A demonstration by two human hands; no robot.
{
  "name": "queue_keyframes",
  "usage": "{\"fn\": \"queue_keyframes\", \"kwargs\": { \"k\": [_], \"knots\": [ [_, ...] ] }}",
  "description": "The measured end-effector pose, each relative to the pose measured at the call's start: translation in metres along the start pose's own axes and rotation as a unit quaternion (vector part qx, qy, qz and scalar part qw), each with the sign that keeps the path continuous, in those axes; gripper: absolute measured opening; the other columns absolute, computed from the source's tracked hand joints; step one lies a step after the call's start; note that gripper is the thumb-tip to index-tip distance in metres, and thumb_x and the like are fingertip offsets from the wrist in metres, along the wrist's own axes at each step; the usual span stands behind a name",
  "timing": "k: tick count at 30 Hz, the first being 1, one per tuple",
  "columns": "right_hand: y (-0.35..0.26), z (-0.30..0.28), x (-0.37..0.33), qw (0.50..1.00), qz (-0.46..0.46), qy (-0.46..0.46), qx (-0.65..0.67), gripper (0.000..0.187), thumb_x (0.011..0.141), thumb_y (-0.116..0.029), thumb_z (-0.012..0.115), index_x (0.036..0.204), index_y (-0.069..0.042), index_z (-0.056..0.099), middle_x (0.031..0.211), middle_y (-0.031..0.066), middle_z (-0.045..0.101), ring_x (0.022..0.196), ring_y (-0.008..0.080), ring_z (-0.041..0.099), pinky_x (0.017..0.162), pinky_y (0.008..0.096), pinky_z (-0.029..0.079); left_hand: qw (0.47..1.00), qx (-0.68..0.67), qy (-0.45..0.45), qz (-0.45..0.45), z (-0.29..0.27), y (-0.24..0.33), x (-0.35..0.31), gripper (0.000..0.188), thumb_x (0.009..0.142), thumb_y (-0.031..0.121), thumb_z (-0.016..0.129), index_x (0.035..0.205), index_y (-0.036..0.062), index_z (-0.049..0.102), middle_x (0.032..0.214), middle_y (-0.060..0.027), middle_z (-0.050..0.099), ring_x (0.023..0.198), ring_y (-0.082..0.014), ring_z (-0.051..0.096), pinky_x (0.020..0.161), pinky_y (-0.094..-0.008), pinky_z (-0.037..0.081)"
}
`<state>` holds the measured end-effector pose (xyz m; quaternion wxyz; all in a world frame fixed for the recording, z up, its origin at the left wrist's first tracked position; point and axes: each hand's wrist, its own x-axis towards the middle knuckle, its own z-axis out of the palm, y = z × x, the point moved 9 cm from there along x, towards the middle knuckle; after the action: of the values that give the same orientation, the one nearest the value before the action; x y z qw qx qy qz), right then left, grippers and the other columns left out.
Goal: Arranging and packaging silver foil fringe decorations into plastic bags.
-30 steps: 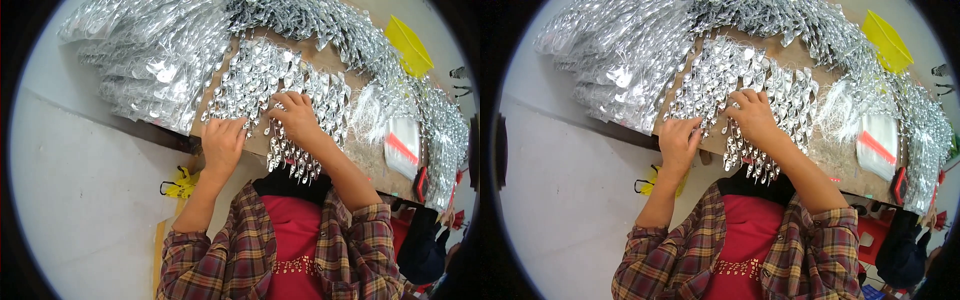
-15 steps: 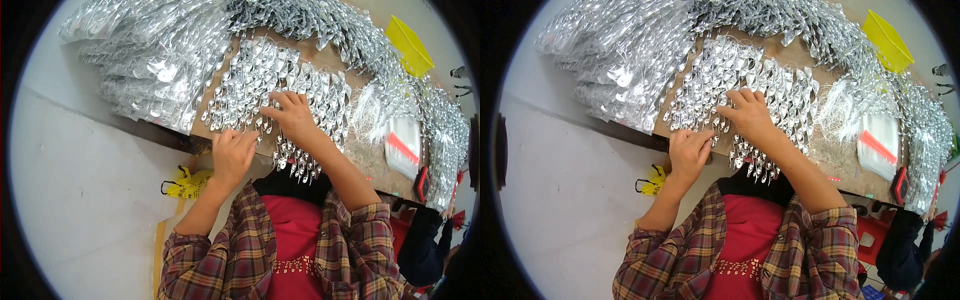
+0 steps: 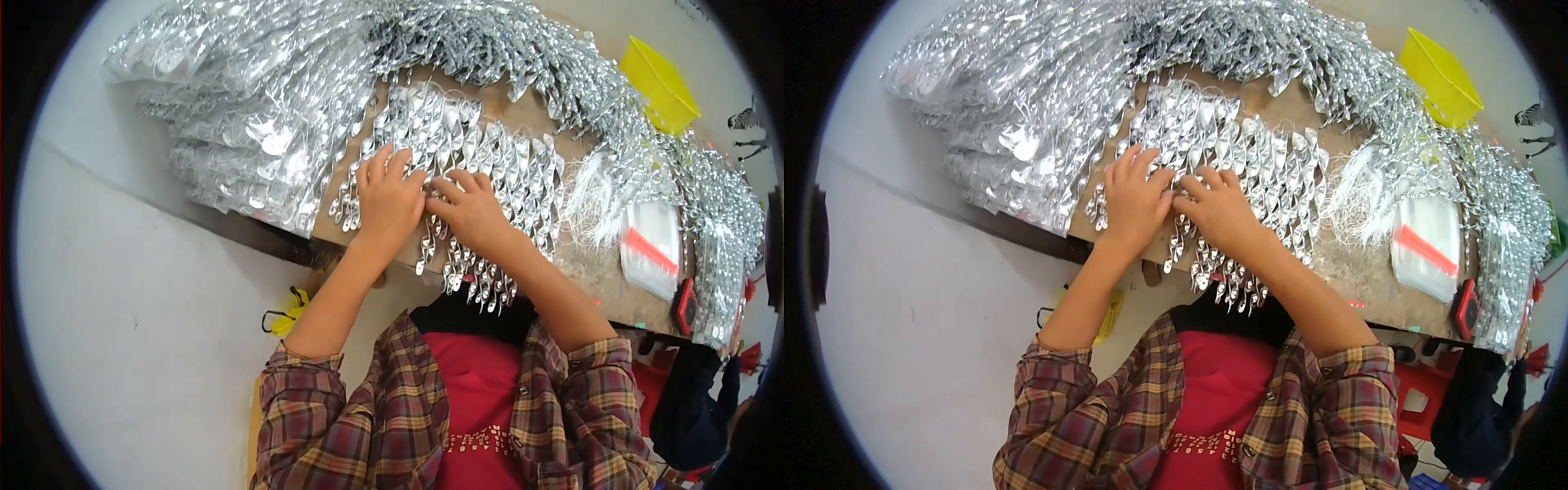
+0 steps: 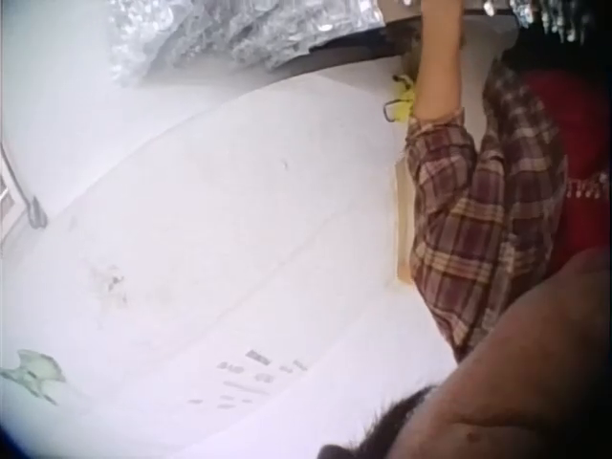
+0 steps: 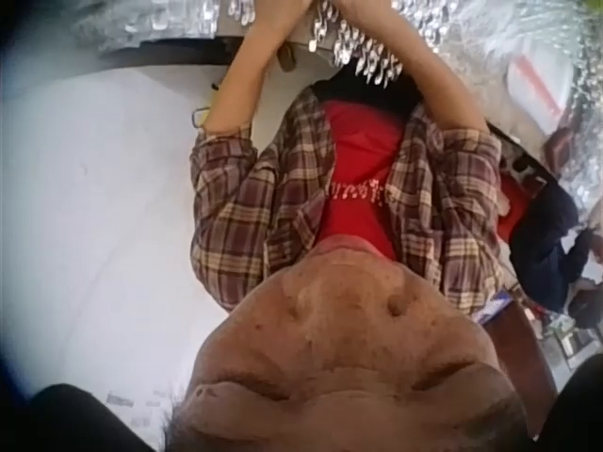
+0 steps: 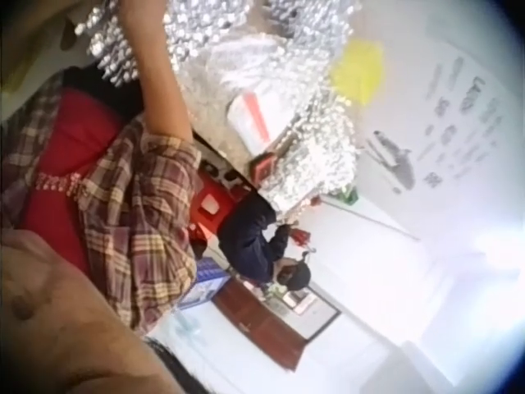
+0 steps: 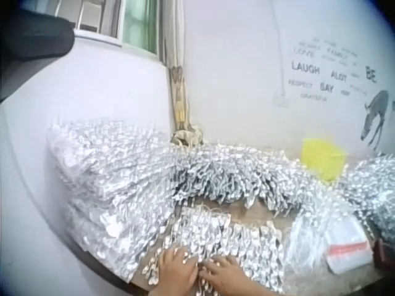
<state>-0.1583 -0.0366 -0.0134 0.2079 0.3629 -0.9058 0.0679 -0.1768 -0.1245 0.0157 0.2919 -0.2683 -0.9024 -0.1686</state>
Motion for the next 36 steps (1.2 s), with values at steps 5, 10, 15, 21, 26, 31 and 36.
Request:
{"fn": "queue_keyframes", "kwargs": {
  "k": [5,10,15,21,26,31,36],
  "knots": [
    [0.002,0.002,0.000,1.000,-0.009,-0.013,0.009,0.024,0.072,-0.011,0.058,0.096,-0.015,0.062,0.115,0.0032,0.053,0.113,0.0269,0.046,0.090,0.0425,0.036,0.999,-0.006,-0.034,-0.003,0.025,-0.009,0.003,0.024,0.071,0.017,0.069,0.094,0.0114,0.065,0.122,-0.0112,0.051,0.122,-0.0337,0.041,0.097,-0.0474,0.032],
    [0.005,-0.002,-0.005,0.999,-0.021,-0.017,0.017,0.016,0.073,-0.011,0.058,0.089,-0.015,0.059,0.111,0.0008,0.054,0.114,0.0262,0.045,0.090,0.0428,0.036,0.997,0.001,-0.067,-0.039,0.036,-0.011,0.004,0.023,0.069,0.017,0.071,0.089,0.0088,0.063,0.119,-0.0103,0.051,0.117,-0.0318,0.044,0.089,-0.0478,0.039],
    [0.010,-0.002,-0.010,0.999,-0.022,-0.032,0.023,0.016,0.074,-0.014,0.061,0.089,-0.019,0.060,0.106,0.0018,0.055,0.116,0.0277,0.044,0.094,0.0459,0.033,0.993,0.030,-0.060,-0.096,0.038,-0.023,0.009,0.020,0.068,0.012,0.070,0.085,0.0068,0.061,0.116,-0.0096,0.052,0.110,-0.0332,0.046,0.085,-0.0480,0.042],
    [0.012,-0.008,-0.019,1.000,-0.017,-0.005,-0.002,0.016,0.076,-0.016,0.061,0.092,-0.020,0.060,0.106,0.0026,0.055,0.117,0.0281,0.044,0.097,0.0484,0.032,0.989,0.051,-0.067,-0.123,0.038,-0.041,0.011,0.015,0.068,0.010,0.069,0.081,0.0069,0.061,0.110,-0.0090,0.053,0.106,-0.0329,0.047,0.081,-0.0448,0.044],
    [0.021,-0.006,-0.027,0.999,0.007,-0.023,0.030,0.017,0.077,-0.015,0.060,0.094,-0.018,0.060,0.109,0.0027,0.055,0.119,0.0276,0.043,0.098,0.0469,0.032,0.991,0.051,-0.072,-0.099,0.034,-0.029,0.010,0.015,0.069,0.007,0.068,0.082,0.0051,0.060,0.112,-0.0122,0.053,0.107,-0.0334,0.047,0.082,-0.0434,0.045],
    [0.029,-0.029,-0.042,0.994,0.052,0.066,0.077,0.029,0.074,-0.008,0.060,0.102,-0.014,0.062,0.118,0.0055,0.056,0.116,0.0300,0.047,0.096,0.0455,0.036,0.981,-0.176,-0.063,-0.049,0.039,0.028,0.019,0.026,0.082,0.014,0.062,0.103,0.0006,0.060,0.114,-0.0170,0.056,0.109,-0.0360,0.052,0.090,-0.0420,0.043],
    [0.059,-0.083,-0.132,0.937,0.265,0.195,0.114,0.035,0.078,-0.003,0.061,0.112,-0.009,0.060,0.123,0.0156,0.053,0.113,0.0350,0.049,0.096,0.0416,0.040,0.956,-0.262,-0.082,-0.103,0.061,0.039,0.014,0.039,0.090,0.024,0.056,0.121,0.0001,0.055,0.117,-0.0199,0.057,0.109,-0.0329,0.053,0.094,-0.0386,0.040]
  ]
}}
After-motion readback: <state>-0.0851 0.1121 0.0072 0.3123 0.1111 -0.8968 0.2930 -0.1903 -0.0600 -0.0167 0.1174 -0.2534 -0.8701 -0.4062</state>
